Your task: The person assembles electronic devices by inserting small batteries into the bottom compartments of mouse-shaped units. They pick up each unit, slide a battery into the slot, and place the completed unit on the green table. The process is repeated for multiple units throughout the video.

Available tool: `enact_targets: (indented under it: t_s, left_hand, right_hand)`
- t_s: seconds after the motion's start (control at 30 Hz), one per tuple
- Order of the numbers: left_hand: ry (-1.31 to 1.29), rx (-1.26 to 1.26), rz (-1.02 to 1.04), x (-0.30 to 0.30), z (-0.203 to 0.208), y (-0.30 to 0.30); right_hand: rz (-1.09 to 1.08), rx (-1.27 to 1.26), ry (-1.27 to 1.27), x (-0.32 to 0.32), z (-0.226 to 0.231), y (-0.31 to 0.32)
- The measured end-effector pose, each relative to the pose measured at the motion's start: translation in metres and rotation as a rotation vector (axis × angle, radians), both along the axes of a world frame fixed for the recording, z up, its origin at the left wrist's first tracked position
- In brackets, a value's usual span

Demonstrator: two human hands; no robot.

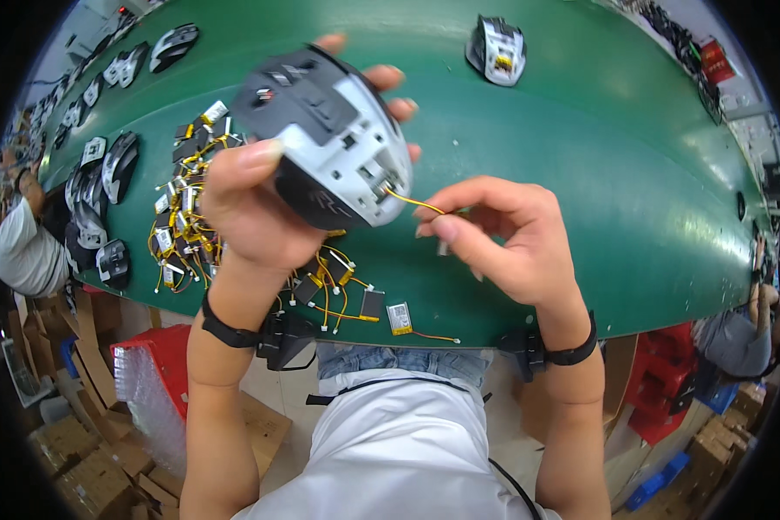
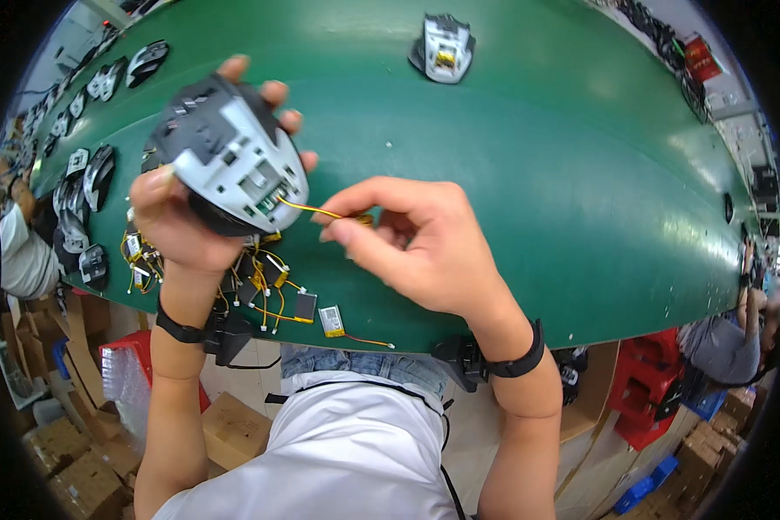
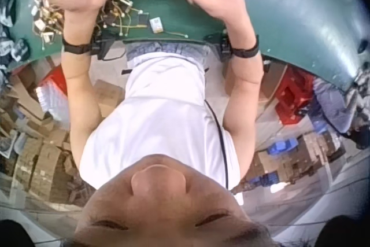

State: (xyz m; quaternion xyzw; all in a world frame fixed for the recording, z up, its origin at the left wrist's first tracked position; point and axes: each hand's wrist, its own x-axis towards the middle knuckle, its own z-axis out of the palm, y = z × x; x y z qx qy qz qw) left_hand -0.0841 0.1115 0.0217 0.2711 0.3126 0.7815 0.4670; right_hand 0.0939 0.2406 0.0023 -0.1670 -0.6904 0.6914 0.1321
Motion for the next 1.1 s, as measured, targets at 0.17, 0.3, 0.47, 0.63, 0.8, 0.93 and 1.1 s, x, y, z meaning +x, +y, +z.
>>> enact_targets:
  t_s: [0.17,0.3,0.47,0.63,0.8,0.93,1.1]
  left_hand:
    - [-0.085,-0.017,0.002,0.006,0.000,0.000]
    - [-0.166,0.006,-0.037,0.004,-0.006,-0.001]
    - [-0.196,-0.043,-0.014,0.006,-0.008,-0.003]
    - [-0.213,-0.076,-0.040,0.010,-0.009,0.001]
    - [-0.201,-0.112,-0.075,0.012,-0.014,-0.003]
    - [-0.181,-0.132,-0.052,0.015,-0.015,0.002]
    - [-0.222,-0.175,-0.011,0.020,-0.014,0.004]
  right_hand:
    - [0.160,0.395,-0.048,0.004,0.019,0.013]
    - [0.127,0.155,0.106,0.010,0.010,0.014]
    - [-0.096,-0.163,0.010,0.000,0.018,-0.001]
    - [-0.185,-0.173,0.160,0.000,0.003,-0.003]
    - [-0.118,-0.230,0.343,-0.003,0.005,-0.008]
    - [-0.006,0.303,0.348,-0.004,0.003,-0.009]
    - [-0.242,0.590,0.361,-0.013,0.001,-0.023]
